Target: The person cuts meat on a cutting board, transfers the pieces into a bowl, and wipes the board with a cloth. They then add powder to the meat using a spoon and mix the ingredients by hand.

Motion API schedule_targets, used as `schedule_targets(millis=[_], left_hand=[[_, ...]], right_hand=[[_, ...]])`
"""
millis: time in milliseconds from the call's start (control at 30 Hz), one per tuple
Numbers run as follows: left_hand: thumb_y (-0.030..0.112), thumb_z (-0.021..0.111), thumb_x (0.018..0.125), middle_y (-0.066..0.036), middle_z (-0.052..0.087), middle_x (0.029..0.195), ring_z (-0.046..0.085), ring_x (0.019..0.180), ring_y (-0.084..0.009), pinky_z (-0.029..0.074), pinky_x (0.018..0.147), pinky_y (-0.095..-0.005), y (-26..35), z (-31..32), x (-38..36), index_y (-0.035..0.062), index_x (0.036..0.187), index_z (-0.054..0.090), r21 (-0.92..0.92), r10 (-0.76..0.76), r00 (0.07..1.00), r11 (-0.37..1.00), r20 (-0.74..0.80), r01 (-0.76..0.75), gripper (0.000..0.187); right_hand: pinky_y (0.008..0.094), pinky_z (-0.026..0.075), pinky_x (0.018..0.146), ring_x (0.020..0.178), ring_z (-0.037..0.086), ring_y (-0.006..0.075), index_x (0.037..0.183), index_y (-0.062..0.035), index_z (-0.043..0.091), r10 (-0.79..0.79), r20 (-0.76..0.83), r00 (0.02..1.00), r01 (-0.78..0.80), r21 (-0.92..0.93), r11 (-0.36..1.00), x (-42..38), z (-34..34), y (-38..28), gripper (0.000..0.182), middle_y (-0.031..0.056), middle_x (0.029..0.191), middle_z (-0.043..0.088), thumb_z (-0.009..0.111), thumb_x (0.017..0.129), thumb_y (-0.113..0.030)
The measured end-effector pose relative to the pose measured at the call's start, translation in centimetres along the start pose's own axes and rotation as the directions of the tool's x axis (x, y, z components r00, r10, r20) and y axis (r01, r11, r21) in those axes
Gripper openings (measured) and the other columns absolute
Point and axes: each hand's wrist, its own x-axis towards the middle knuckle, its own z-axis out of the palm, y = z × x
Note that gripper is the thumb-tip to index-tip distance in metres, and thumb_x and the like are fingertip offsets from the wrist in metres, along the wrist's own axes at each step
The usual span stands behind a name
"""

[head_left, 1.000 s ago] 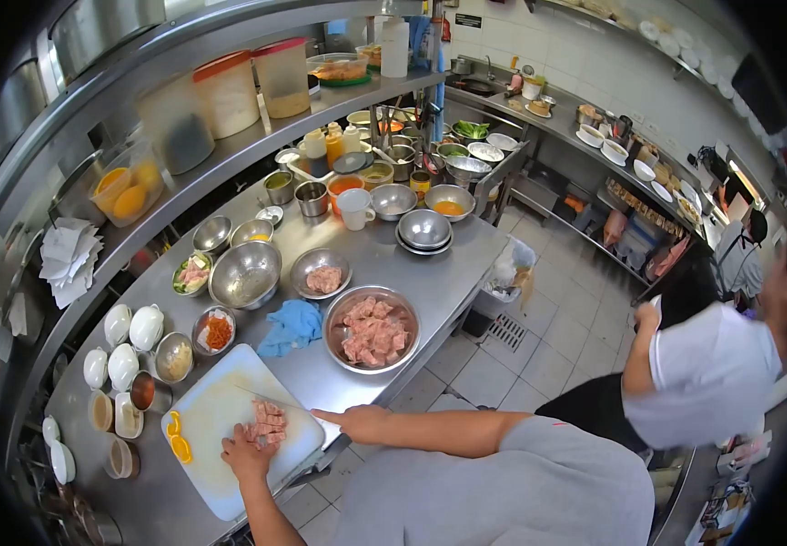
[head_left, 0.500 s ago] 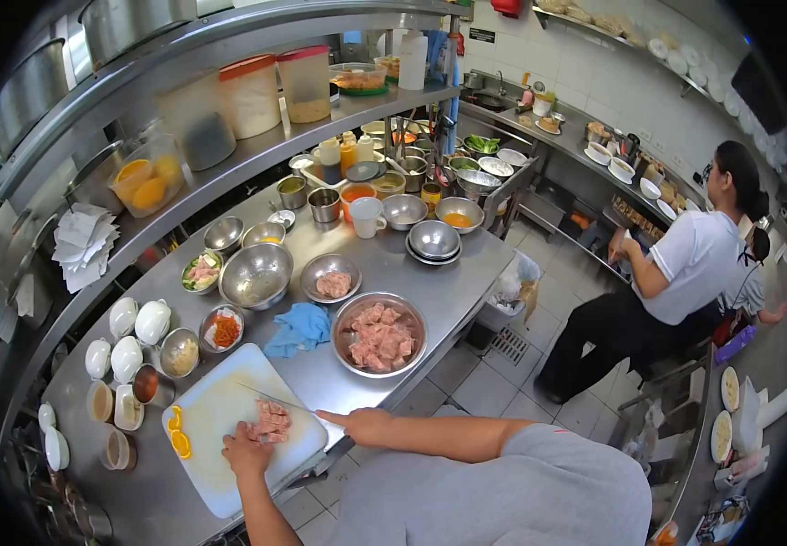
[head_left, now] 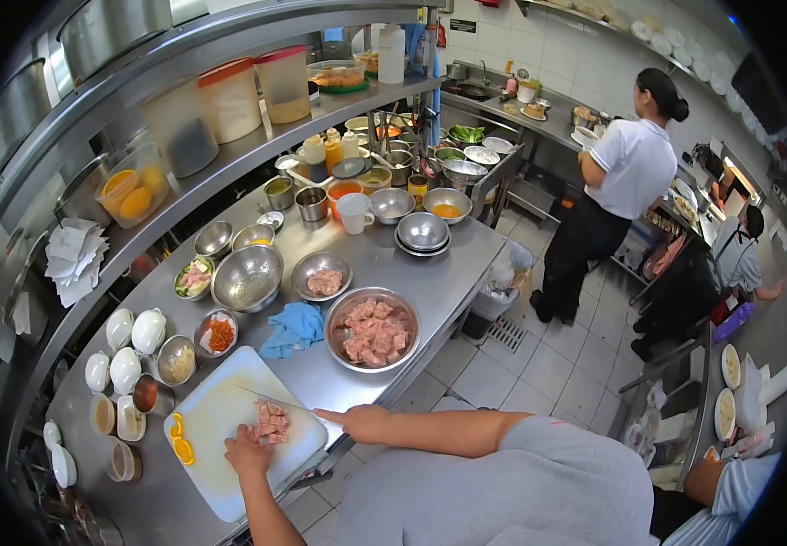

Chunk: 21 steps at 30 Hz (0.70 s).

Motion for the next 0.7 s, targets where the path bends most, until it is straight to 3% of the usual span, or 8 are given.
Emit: schedule_targets(millis=[333,433,500,700], left_hand=[[0.03,0.086,0.074,-0.012,0.067,0.133,0.055,0.129,-0.0377,0.047,0.106,-0.0523,0.6,-1.1,-0.5,0.0146,0.142,0.055,0.034,0.026,0.997,0.999,0.067,-0.028,0.077],[0.031,0.086,0.075,-0.01,0.067,0.134,0.055,0.129,-0.0378,0.047,0.106,-0.0534,0.6,-0.8,0.1,0.0139,0.142,0.056,0.036,0.003,0.998,0.999,0.057,-0.005,0.075],[0.032,0.086,0.076,-0.009,0.067,0.134,0.055,0.128,-0.0379,0.046,0.106,-0.0542,0.6,-0.7,0.1,0.0126,0.141,0.056,0.052,0.016,0.998,0.998,0.054,-0.018,0.074],[0.034,0.086,0.075,-0.013,0.067,0.13,0.054,0.129,-0.0377,0.043,0.108,-0.0538,0.6,-0.9,-0.5,0.0111,0.138,0.058,-0.008,0.024,0.999,1.0,-0.021,-0.024,0.073]], right_hand=[[0.0528,0.058,0.09,0.105,0.072,0.0395,0.171,-0.0397,0.014,0.038,0.023,0.999,-0.039,0.012,0.999,-0.2,0.0,-0.7,0.079,0.0216,0.116,0.073,0.055,0.106,-0.019],[0.055,0.057,0.09,0.104,0.072,0.0432,0.171,-0.0421,0.011,0.044,0.062,0.997,-0.046,0.031,0.998,-0.5,-1.1,-1.2,0.08,0.026,0.115,0.071,0.051,0.107,-0.015],[0.0516,0.059,0.085,0.1,0.073,0.0381,0.171,-0.0418,0.016,0.075,0.049,0.996,-0.071,-0.074,0.995,-1.1,-1.8,-1.7,0.083,0.0206,0.113,0.074,0.053,0.103,-0.012],[0.0516,0.059,0.084,0.094,0.075,0.0376,0.172,-0.0358,0.015,0.0,0.014,1.0,0.0,0.003,1.0,-0.4,-0.5,-2.4,0.084,0.0222,0.105,0.074,0.054,0.101,-0.013]])
